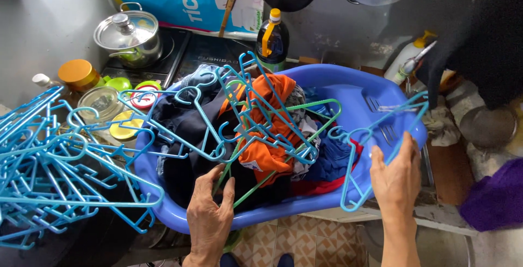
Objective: The person takes clothes from a blue laundry basin, places each item on a plastic hanger, and hangs them on a wall-mounted rack. Items handled include a black shirt, a white t-shirt, an orange t-shirt, patterned shorts, and another white t-shirt.
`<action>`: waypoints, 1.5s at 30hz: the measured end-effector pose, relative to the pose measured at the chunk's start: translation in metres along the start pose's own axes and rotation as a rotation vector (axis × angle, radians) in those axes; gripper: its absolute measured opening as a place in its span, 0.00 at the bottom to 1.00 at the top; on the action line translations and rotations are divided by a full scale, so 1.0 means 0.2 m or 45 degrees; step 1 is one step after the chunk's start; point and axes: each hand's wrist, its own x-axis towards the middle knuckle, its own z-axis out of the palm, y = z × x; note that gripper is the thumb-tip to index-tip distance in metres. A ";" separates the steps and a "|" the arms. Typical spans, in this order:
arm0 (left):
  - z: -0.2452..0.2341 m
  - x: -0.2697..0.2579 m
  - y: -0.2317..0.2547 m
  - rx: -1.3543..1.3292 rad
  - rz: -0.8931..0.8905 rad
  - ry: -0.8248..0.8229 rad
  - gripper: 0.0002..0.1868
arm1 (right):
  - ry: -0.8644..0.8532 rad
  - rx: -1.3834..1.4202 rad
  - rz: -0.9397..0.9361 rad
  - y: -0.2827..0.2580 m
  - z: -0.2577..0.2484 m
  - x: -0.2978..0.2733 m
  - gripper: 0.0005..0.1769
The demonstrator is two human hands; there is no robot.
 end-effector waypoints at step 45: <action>0.06 0.24 0.02 -0.295 0.240 0.016 0.32 | -0.011 -0.047 -1.018 -0.96 -0.11 0.01 0.10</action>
